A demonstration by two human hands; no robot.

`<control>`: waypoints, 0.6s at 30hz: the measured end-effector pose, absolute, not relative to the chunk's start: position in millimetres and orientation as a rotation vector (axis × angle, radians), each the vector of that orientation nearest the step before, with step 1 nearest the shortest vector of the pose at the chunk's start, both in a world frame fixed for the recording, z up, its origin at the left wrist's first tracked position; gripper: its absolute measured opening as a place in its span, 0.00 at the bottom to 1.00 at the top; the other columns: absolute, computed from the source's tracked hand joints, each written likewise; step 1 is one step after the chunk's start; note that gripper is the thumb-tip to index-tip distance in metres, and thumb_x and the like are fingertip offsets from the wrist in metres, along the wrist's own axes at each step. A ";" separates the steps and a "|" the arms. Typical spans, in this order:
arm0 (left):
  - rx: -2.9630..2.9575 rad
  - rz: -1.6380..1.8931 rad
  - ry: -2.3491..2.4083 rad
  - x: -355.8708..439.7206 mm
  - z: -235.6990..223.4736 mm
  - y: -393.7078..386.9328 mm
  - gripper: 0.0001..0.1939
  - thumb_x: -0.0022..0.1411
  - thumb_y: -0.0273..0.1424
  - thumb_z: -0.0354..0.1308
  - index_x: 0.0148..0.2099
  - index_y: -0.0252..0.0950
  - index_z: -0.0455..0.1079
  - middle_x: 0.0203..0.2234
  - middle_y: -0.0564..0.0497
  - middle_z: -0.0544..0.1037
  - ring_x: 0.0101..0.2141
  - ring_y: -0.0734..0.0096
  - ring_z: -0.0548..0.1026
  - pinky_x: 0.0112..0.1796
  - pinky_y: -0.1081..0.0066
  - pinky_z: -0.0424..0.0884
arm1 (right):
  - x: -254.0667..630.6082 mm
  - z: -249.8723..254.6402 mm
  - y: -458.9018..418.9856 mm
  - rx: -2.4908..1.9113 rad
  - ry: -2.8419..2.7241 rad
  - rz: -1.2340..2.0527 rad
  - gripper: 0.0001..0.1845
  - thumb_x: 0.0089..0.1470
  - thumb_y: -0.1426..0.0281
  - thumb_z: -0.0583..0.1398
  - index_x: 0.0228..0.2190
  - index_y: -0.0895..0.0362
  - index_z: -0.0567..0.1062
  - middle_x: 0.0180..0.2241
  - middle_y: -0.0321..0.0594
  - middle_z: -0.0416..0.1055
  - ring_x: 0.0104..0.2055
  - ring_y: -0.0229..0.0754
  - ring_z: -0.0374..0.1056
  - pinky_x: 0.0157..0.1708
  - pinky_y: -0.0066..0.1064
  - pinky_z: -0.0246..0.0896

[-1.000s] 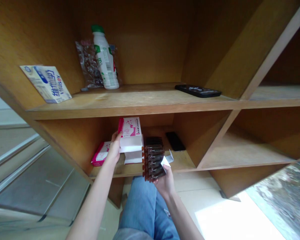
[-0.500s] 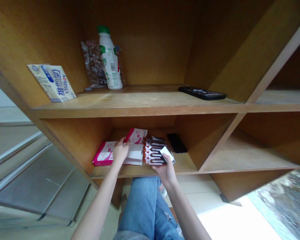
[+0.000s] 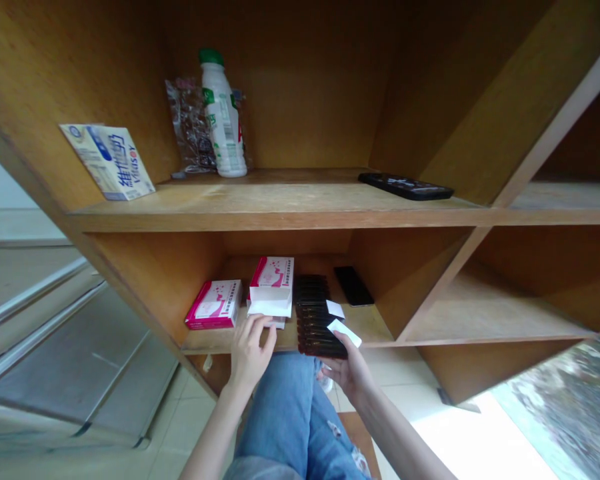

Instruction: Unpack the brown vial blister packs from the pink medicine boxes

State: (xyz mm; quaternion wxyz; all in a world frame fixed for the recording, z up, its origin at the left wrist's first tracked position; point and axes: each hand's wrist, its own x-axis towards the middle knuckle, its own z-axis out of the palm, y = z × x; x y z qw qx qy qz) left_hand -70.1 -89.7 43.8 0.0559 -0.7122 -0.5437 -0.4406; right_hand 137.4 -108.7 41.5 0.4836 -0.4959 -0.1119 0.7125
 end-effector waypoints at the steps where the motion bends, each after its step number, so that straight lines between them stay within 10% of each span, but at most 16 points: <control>1: -2.212 -1.274 -1.684 -69.9 38.1 -92.8 0.06 0.60 0.30 0.52 0.39 0.39 0.69 0.36 0.48 0.74 0.39 0.62 0.73 0.42 0.62 0.68 | 136.8 44.0 -106.4 -1.232 -0.271 1.723 0.19 0.50 0.61 0.60 0.43 0.57 0.68 0.33 0.44 0.77 0.28 0.43 0.74 0.17 0.26 0.66; 18: -2.404 -1.271 -1.806 -59.1 9.6 -51.6 0.13 0.60 0.28 0.51 0.47 0.37 0.67 0.44 0.45 0.71 0.45 0.62 0.72 0.48 0.59 0.69 | 129.9 37.4 -31.8 -1.198 -0.410 1.670 0.13 0.49 0.64 0.62 0.36 0.58 0.70 0.26 0.39 0.74 0.23 0.36 0.72 0.24 0.27 0.71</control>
